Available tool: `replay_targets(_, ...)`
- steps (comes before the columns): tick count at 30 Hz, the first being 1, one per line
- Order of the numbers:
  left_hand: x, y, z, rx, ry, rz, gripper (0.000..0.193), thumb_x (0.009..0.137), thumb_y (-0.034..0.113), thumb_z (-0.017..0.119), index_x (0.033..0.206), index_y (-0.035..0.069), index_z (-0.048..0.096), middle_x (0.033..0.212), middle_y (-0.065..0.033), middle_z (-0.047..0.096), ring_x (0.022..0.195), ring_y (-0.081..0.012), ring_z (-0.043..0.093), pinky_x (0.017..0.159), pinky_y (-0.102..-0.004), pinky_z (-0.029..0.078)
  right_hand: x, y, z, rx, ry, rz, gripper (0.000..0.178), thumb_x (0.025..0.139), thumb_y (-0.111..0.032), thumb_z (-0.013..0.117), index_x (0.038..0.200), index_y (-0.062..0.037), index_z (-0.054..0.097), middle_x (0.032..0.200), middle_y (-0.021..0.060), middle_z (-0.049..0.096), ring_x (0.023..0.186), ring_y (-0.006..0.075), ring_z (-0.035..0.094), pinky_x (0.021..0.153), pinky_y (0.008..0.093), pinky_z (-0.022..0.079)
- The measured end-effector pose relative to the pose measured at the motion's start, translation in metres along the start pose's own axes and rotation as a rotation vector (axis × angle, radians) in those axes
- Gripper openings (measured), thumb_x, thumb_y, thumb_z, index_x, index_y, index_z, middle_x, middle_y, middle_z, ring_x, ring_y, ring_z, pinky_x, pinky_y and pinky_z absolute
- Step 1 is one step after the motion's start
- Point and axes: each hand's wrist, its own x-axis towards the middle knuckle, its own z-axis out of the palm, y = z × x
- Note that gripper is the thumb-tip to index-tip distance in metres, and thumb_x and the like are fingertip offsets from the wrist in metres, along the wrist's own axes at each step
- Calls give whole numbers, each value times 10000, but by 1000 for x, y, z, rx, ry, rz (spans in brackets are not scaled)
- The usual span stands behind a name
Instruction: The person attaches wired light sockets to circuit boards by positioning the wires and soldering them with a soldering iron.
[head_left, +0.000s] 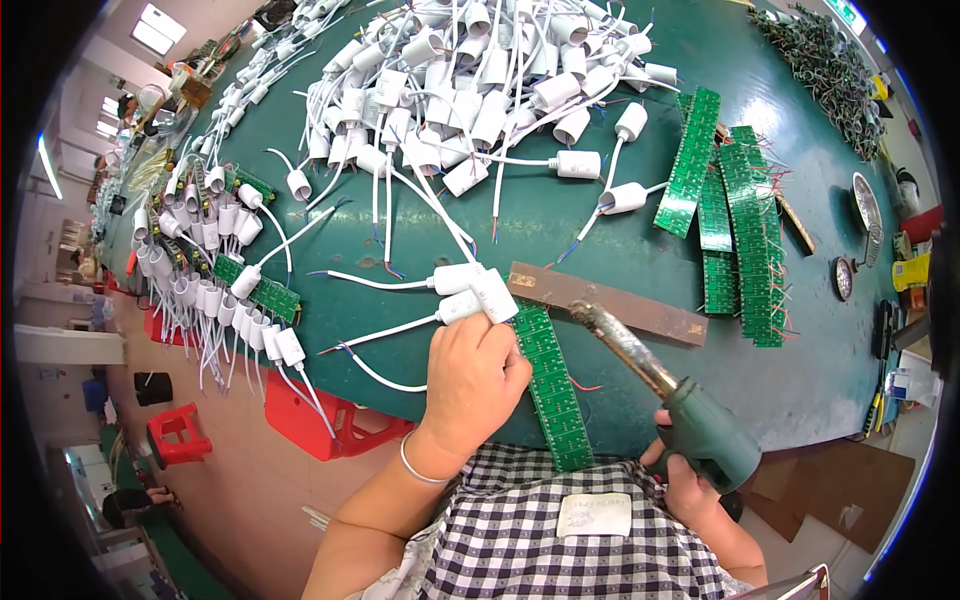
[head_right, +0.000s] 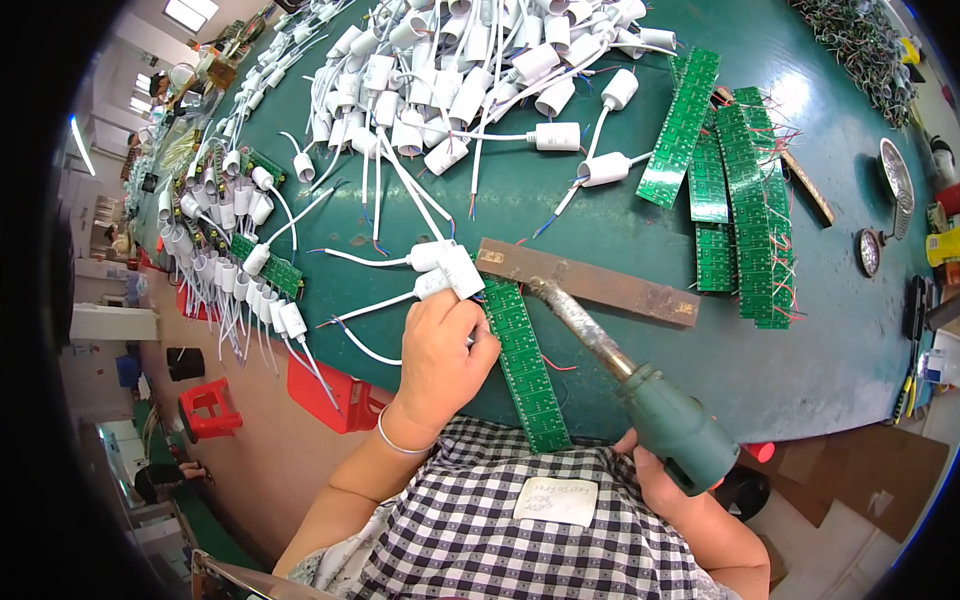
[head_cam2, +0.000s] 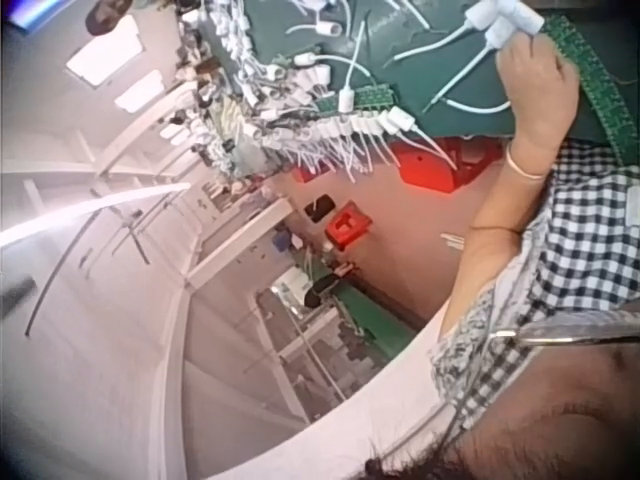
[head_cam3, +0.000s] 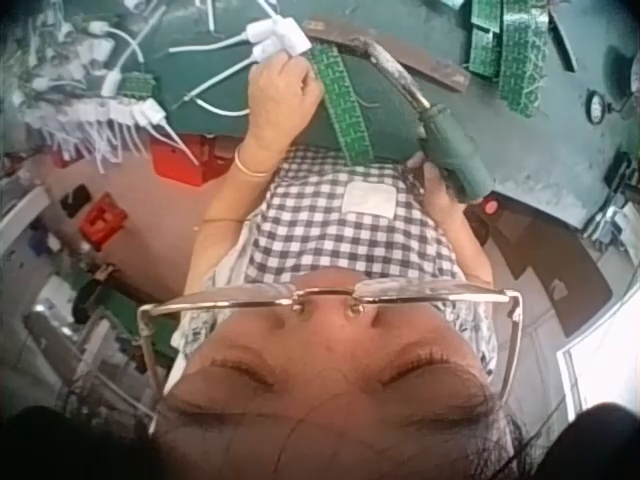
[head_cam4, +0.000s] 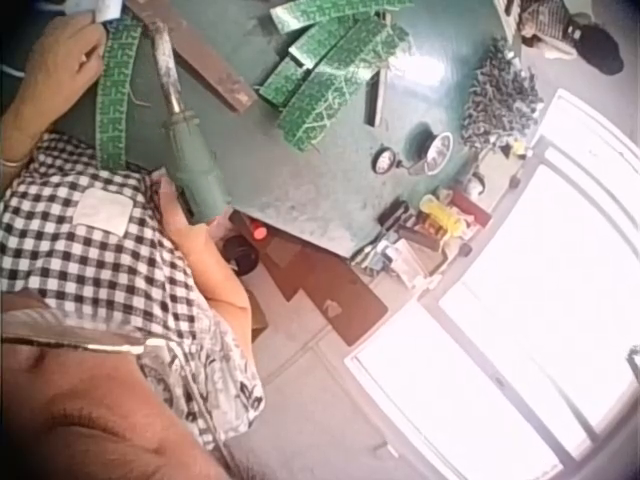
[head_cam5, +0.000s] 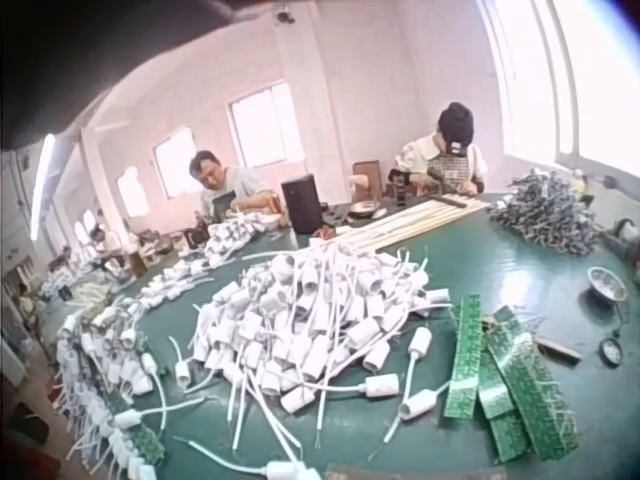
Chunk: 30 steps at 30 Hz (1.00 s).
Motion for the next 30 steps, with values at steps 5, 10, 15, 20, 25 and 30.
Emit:
replay_targets(5,2,6,-2,95,-20,8,131,661,67,659,711,80,538,739,-69,496,714,-268,515,658,-408,375,-4,6,-9,114,190,-5,471,881,-188,538,1277,47,437,1207,152,573,676,186,600,585,287,478)
replay_targets(10,-4,11,-26,97,-51,13,223,723,155,728,905,73,627,927,-76,575,860,-295,543,744,-409,415,-4,5,-28,186,373,-103,490,892,-245,579,1260,48,440,1189,171,563,638,196,599,551,295,485)
replay_targets(15,53,21,-54,145,51,242,218,713,131,741,888,63,629,887,-93,590,827,-291,557,732,-404,430,-1,10,-49,220,578,-154,487,898,-207,549,1294,36,403,1185,199,547,621,189,592,508,280,478)
replay_targets(20,157,4,-1,107,-36,395,252,798,156,673,1019,50,616,956,-140,624,946,-338,563,828,-413,443,-7,5,-45,287,571,-229,490,898,-185,535,1312,34,390,1183,204,546,618,186,587,505,275,471)
replay_targets(25,183,-22,51,196,-213,449,395,778,197,710,1140,108,582,1022,-131,606,935,-334,589,778,-451,481,-13,5,-37,265,609,-194,505,896,-193,536,1319,37,384,1169,201,548,621,174,577,506,272,464)
replay_targets(30,171,10,-6,119,135,563,268,717,5,648,957,117,602,921,-123,529,812,-317,589,639,-388,482,-12,10,-37,258,601,-173,498,902,-198,528,1316,38,383,1163,199,548,624,172,574,505,276,463)
